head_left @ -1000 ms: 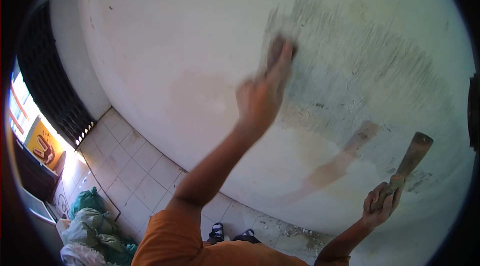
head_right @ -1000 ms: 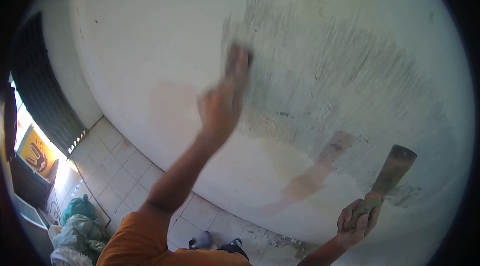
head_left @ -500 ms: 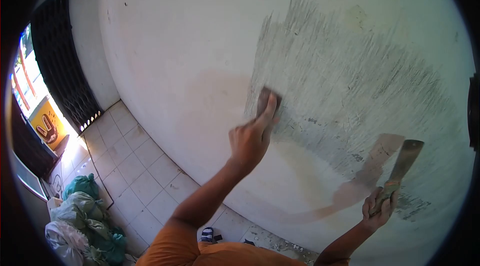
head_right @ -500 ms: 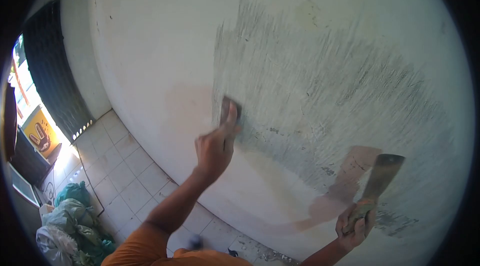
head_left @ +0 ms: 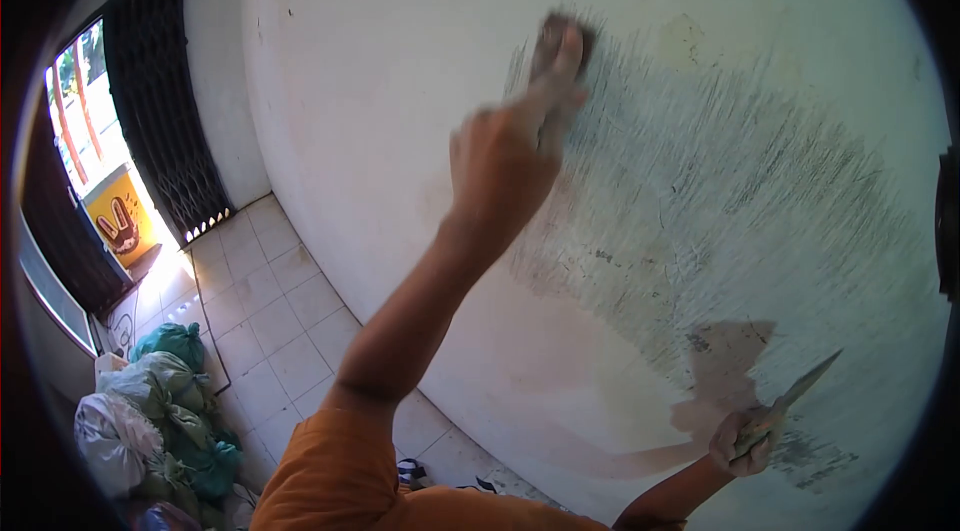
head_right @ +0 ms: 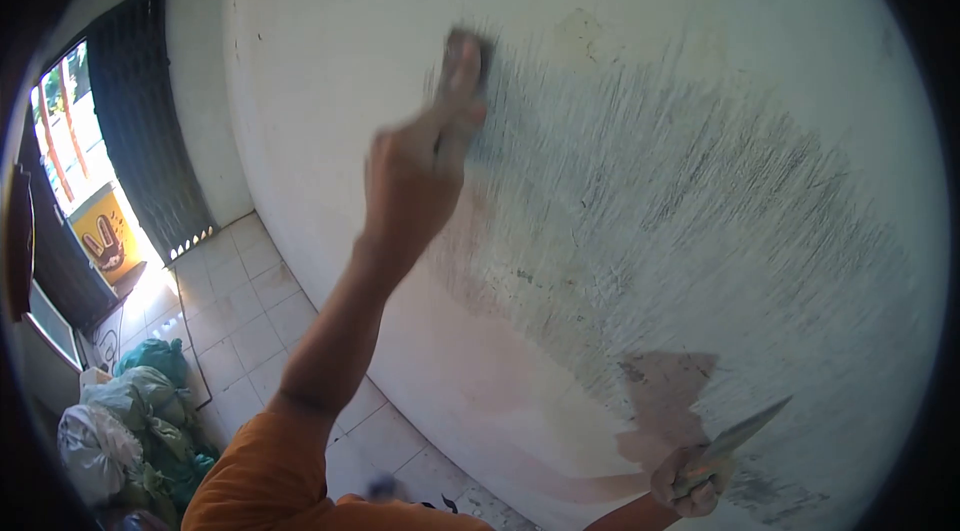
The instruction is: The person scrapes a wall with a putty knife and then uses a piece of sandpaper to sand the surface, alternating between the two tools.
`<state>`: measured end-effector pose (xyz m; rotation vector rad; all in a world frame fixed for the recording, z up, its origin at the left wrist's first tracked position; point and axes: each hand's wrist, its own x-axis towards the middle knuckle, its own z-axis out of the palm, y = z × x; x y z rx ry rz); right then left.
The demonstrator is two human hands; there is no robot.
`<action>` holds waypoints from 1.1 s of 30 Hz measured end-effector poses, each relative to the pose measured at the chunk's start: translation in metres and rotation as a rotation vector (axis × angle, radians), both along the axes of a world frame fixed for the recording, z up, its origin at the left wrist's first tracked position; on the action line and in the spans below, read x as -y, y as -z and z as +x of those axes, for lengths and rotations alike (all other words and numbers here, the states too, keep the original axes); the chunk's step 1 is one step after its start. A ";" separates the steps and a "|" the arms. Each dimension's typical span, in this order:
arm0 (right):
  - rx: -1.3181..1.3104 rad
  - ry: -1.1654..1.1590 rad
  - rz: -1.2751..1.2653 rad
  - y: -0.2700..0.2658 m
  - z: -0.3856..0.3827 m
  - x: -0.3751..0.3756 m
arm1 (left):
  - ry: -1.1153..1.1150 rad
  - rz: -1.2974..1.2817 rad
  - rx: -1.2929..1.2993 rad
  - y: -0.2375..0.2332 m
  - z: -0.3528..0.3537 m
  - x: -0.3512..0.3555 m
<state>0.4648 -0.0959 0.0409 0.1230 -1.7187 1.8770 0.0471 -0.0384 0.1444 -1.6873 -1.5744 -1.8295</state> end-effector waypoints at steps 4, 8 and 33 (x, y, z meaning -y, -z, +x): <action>-0.022 -0.030 0.268 -0.011 -0.026 -0.006 | 0.035 0.114 -0.050 0.122 0.008 -0.001; 0.216 -0.195 0.104 -0.018 -0.016 -0.015 | -0.024 0.060 -0.069 0.042 -0.006 -0.011; -0.253 0.302 0.084 0.015 -0.027 0.011 | 0.016 -0.536 -0.180 0.096 0.055 0.068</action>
